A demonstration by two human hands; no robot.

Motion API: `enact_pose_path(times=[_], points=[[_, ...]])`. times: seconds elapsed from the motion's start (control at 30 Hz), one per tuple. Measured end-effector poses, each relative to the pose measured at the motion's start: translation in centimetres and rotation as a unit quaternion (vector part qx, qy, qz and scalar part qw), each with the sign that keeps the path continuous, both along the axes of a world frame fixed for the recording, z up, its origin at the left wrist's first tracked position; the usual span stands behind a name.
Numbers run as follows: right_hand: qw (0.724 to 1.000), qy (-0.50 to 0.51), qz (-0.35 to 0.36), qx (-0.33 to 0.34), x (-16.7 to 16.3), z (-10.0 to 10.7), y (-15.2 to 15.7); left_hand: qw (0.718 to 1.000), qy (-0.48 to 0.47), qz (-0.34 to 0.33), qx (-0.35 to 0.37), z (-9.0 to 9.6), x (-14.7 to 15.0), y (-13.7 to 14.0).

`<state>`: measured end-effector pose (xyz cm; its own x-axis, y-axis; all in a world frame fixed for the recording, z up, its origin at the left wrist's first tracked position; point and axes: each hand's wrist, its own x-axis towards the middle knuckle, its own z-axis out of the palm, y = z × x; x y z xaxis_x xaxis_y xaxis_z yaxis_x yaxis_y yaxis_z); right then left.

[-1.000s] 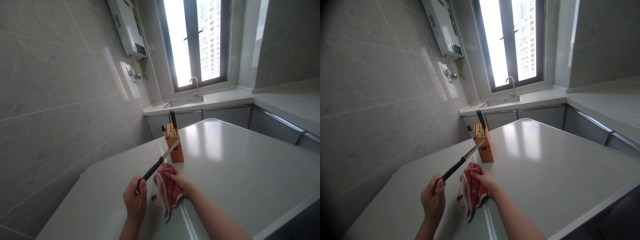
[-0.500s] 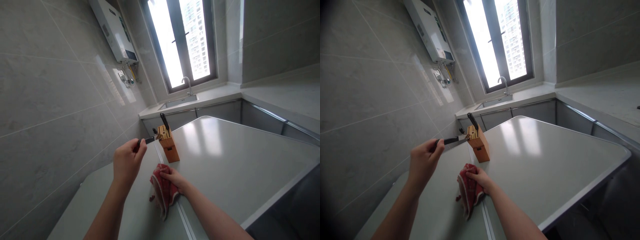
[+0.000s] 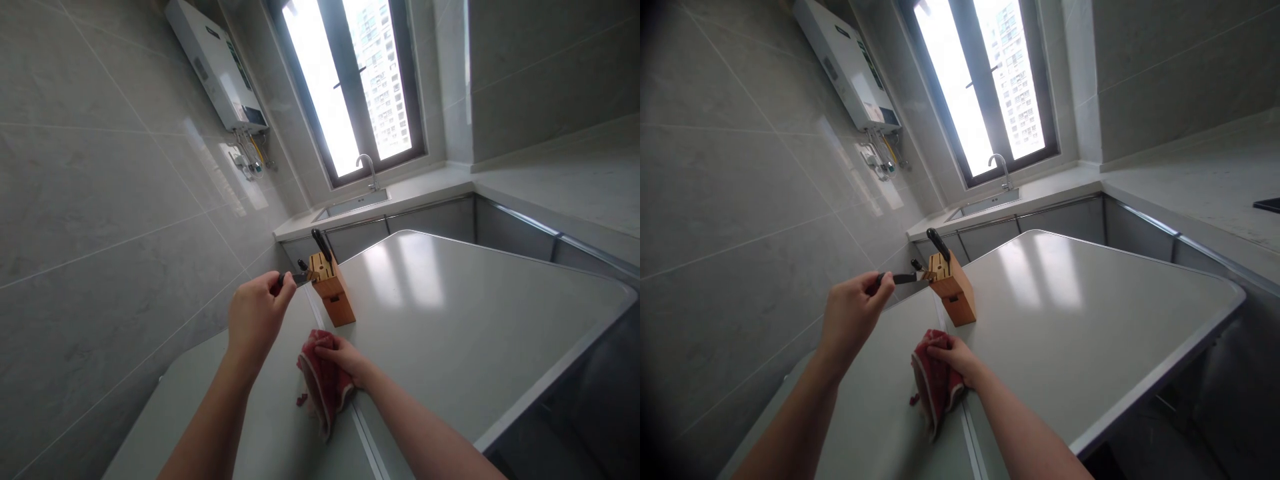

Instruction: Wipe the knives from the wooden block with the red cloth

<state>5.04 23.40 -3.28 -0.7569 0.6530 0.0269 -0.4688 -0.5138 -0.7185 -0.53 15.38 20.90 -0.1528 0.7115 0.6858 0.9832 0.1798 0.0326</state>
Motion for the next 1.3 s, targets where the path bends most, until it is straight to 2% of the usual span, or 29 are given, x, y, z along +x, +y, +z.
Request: enact_pose_path(times=[0.23,0.43,0.87,1.07,1.3], points=[[1.000,-0.006,-0.010,0.002,0.1,0.3,-0.1,1.000,0.000,0.001,-0.015,0.7,0.1,0.4],[1.000,0.009,0.002,0.008,0.1,0.4,-0.1,0.999,0.013,0.027,-0.013,0.9,0.4,2.5],[0.999,-0.034,-0.014,0.015,0.2,0.6,-0.2,0.994,0.001,0.072,-0.077,-0.9,-0.2,7.0],[0.999,-0.029,-0.014,0.024,0.1,0.5,-0.1,0.993,-0.017,0.081,-0.084,-2.4,-0.5,7.9],[0.999,-0.036,-0.014,0.015,0.2,0.6,-0.3,0.996,-0.012,0.060,-0.071,-2.8,-1.1,8.2]])
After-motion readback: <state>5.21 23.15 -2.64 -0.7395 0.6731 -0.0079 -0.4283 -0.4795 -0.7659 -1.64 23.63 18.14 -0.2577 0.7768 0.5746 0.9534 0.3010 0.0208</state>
